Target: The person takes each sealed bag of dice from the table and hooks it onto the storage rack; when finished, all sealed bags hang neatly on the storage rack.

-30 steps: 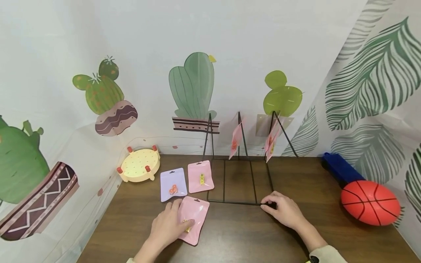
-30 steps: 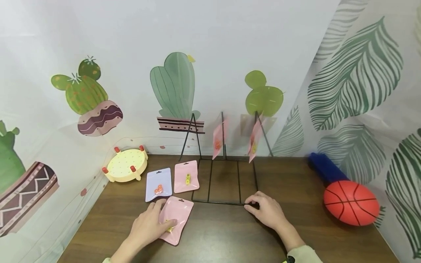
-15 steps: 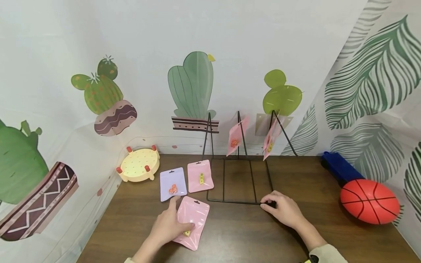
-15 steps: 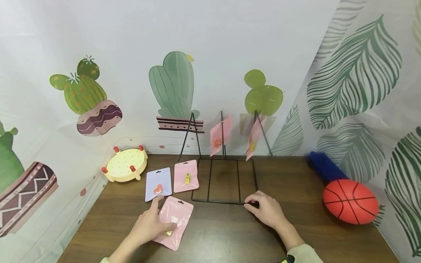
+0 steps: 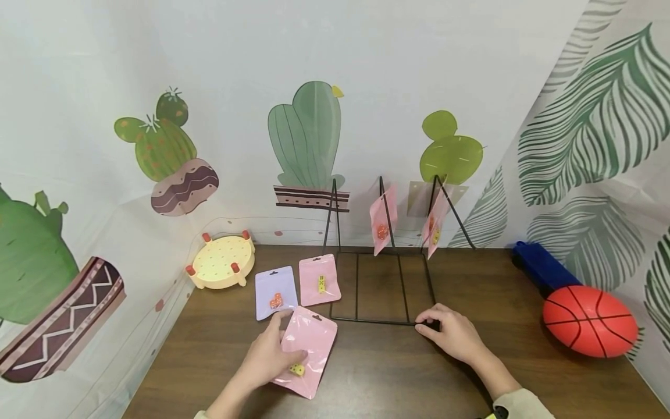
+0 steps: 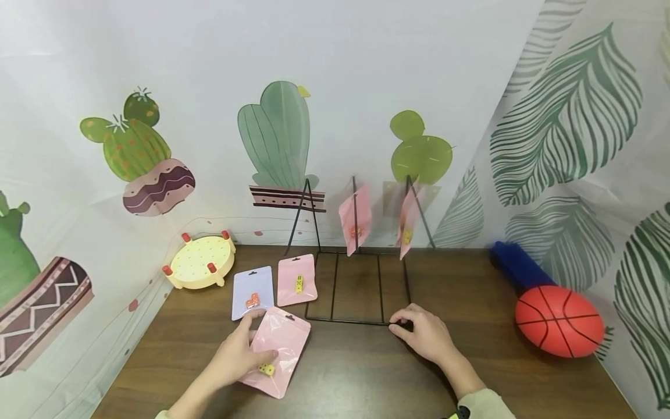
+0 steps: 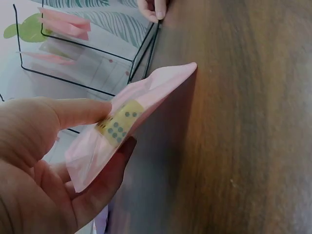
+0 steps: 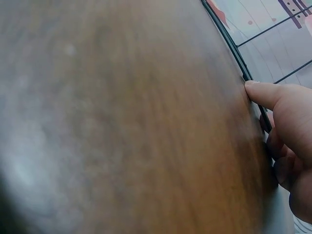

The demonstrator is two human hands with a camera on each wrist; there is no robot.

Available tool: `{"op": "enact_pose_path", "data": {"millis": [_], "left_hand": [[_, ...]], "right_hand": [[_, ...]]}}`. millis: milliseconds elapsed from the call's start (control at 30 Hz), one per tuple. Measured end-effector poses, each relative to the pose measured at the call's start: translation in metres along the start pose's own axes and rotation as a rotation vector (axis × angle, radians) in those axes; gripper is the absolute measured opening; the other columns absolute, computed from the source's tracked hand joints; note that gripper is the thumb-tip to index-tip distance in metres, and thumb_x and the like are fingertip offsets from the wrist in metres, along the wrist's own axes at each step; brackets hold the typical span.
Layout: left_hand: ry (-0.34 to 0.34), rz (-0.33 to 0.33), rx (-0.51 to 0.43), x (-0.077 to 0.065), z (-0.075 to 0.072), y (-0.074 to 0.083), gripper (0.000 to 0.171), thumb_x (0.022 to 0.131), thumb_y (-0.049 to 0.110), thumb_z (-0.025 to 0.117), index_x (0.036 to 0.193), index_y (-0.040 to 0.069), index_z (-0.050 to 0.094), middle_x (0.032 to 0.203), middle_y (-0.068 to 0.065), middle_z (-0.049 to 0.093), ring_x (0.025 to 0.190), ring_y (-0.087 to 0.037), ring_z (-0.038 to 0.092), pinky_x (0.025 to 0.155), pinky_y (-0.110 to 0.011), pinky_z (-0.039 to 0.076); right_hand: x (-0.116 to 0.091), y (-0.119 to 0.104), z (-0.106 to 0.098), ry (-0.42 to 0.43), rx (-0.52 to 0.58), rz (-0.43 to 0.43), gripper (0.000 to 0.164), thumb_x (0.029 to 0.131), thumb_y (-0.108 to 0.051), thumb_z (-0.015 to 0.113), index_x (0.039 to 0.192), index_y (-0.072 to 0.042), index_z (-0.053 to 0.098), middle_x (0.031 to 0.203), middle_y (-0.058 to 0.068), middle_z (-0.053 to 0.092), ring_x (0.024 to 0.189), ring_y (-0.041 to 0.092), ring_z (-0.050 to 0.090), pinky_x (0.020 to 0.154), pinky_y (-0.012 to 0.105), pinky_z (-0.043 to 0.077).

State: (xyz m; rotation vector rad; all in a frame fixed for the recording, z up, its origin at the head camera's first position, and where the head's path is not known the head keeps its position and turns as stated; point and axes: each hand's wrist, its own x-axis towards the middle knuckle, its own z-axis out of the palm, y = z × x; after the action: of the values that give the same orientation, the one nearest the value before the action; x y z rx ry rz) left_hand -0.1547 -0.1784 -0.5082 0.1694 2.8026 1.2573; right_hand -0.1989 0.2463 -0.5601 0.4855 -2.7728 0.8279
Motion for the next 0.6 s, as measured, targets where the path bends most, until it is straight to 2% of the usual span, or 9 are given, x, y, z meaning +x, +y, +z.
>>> {"op": "enact_pose_path", "data": {"millis": [100, 233, 300, 400, 600], "left_hand": [[-0.022, 0.021, -0.082, 0.0, 0.0, 0.001, 0.067, 0.071, 0.028, 0.083, 0.127, 0.021, 0.048, 0.097, 0.002, 0.067, 0.076, -0.01, 0.063, 0.064, -0.032, 0.05], [-0.01, 0.072, -0.128, 0.001, 0.0, 0.006, 0.045, 0.076, 0.029, 0.08, 0.114, 0.021, 0.056, 0.094, 0.004, 0.067, 0.071, -0.009, 0.064, 0.06, -0.029, 0.05], [0.009, 0.109, -0.139, 0.001, 0.0, 0.01, 0.04, 0.078, 0.029, 0.079, 0.111, 0.021, 0.058, 0.092, 0.005, 0.068, 0.07, -0.009, 0.064, 0.061, -0.028, 0.05], [0.018, 0.154, -0.204, 0.001, 0.002, 0.017, 0.037, 0.08, 0.025, 0.077, 0.111, 0.019, 0.058, 0.09, 0.005, 0.07, 0.07, -0.01, 0.066, 0.06, -0.028, 0.052], [-0.019, 0.186, -0.407, 0.005, 0.01, 0.031, 0.03, 0.083, 0.02, 0.075, 0.107, 0.017, 0.058, 0.085, 0.0, 0.07, 0.071, -0.019, 0.068, 0.058, -0.034, 0.055]], "right_hand": [[0.0, 0.0, 0.0, -0.001, 0.003, -0.001, 0.011, 0.082, -0.044, 0.072, 0.091, -0.043, 0.067, 0.084, -0.021, 0.052, 0.063, 0.001, 0.045, 0.051, 0.023, 0.036], [0.0, 0.0, 0.0, -0.003, 0.005, -0.003, 0.011, 0.082, -0.044, 0.072, 0.091, -0.043, 0.067, 0.084, -0.021, 0.052, 0.063, 0.001, 0.045, 0.051, 0.023, 0.036], [0.0, -0.001, 0.0, -0.005, 0.005, -0.001, 0.011, 0.082, -0.044, 0.072, 0.091, -0.042, 0.067, 0.084, -0.021, 0.052, 0.063, 0.001, 0.045, 0.051, 0.023, 0.036], [-0.001, -0.001, -0.001, -0.008, 0.003, 0.003, 0.011, 0.082, -0.043, 0.072, 0.091, -0.042, 0.067, 0.084, -0.021, 0.052, 0.063, 0.001, 0.044, 0.05, 0.023, 0.036], [0.0, -0.001, -0.001, -0.016, 0.004, 0.006, 0.01, 0.082, -0.043, 0.072, 0.091, -0.042, 0.067, 0.084, -0.022, 0.052, 0.062, 0.001, 0.044, 0.05, 0.023, 0.037]]}}
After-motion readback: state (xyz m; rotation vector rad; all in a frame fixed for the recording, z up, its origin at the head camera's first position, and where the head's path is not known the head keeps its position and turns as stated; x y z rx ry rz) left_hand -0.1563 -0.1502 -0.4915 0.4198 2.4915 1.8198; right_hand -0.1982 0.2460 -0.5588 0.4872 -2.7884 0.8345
